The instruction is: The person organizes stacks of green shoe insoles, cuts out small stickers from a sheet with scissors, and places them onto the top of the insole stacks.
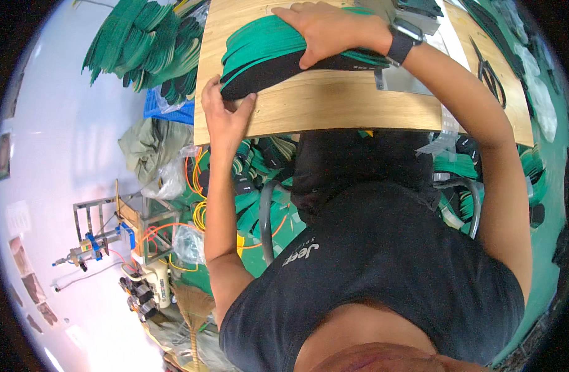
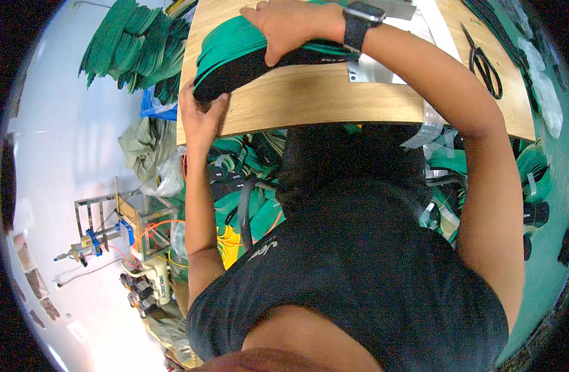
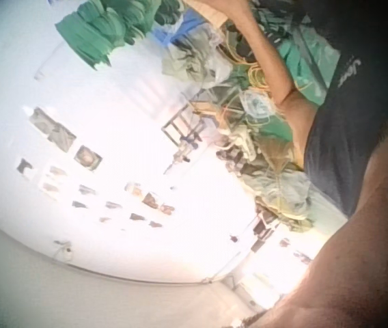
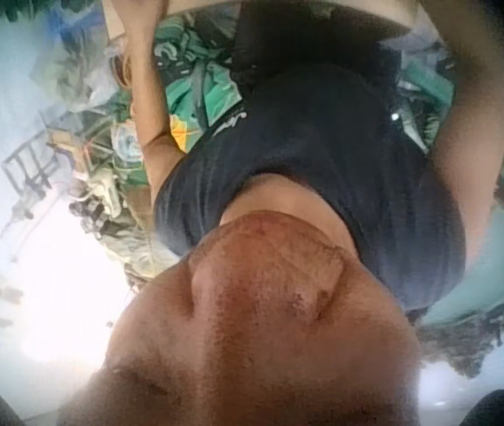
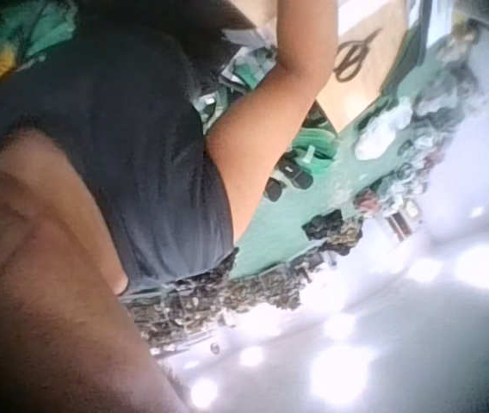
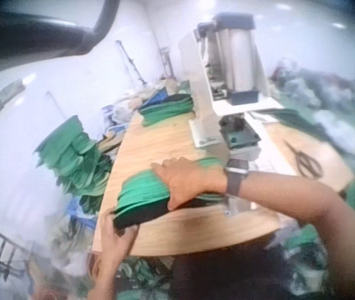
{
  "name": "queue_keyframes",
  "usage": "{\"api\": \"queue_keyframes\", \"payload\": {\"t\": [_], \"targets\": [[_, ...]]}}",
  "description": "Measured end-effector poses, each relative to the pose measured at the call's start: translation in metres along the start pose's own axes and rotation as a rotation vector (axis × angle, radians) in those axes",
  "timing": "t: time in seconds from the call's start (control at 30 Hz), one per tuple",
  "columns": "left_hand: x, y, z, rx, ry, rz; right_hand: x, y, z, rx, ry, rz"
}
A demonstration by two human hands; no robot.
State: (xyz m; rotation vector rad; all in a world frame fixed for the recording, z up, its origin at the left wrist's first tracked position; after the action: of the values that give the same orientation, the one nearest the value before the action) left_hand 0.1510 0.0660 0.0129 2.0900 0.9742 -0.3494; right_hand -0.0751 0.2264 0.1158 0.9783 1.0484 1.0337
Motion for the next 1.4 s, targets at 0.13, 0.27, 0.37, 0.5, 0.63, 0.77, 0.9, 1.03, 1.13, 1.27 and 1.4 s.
{"api": "queue_keyframes", "payload": {"t": [0.13,0.27,0.37,0.5,0.63,0.77,0.9,1.03,1.13,1.27,1.4], "targets": [[-0.008,0.028,-0.027,-0.041,-0.06,-0.012,0.001,0.019,0.01,-0.02,0.085,0.053],[-0.025,0.015,-0.033,-0.02,-0.116,0.117,0.006,-0.006,0.014,-0.008,0.181,-0.053],[-0.027,0.01,-0.044,0.102,-0.047,0.246,0.004,0.002,0.021,-0.048,0.162,-0.033],[-0.027,0.012,-0.045,0.076,-0.054,0.235,0.002,-0.019,0.012,-0.02,0.255,-0.19],[-0.026,-0.003,-0.043,-0.007,-0.179,0.15,0.002,-0.029,0.024,0.036,0.343,-0.301],[-0.02,-0.003,-0.046,0.029,-0.116,0.147,0.0,-0.029,0.022,0.003,0.255,-0.19],[-0.02,-0.005,-0.045,-0.055,-0.169,0.14,-0.009,-0.017,0.028,0.003,0.214,-0.049],[-0.035,0.033,-0.034,0.251,-0.065,0.279,-0.006,0.003,0.028,-0.18,0.346,0.032],[-0.053,0.065,-0.038,0.938,-0.093,0.154,0.031,0.035,0.063,-0.354,0.54,-0.09],[-0.04,0.031,-0.128,0.808,-0.298,0.319,0.066,0.046,0.124,-0.766,0.819,-0.134],[-0.029,0.002,-0.151,1.065,-0.372,0.787,0.1,0.037,0.146,-1.031,0.642,0.018]]}}
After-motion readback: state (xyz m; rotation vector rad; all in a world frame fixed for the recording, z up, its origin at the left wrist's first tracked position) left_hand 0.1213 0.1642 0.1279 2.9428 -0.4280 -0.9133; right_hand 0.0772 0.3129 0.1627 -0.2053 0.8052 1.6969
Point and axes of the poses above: each hand's wrist, its own x-axis away from the middle knuckle, its own y-axis out of the back of the hand, z = x × y, the point moved 1 cm from there along -x, towards the middle knuckle, and after that the axes turned 4 degrees about -z, right-handed, at the moved point
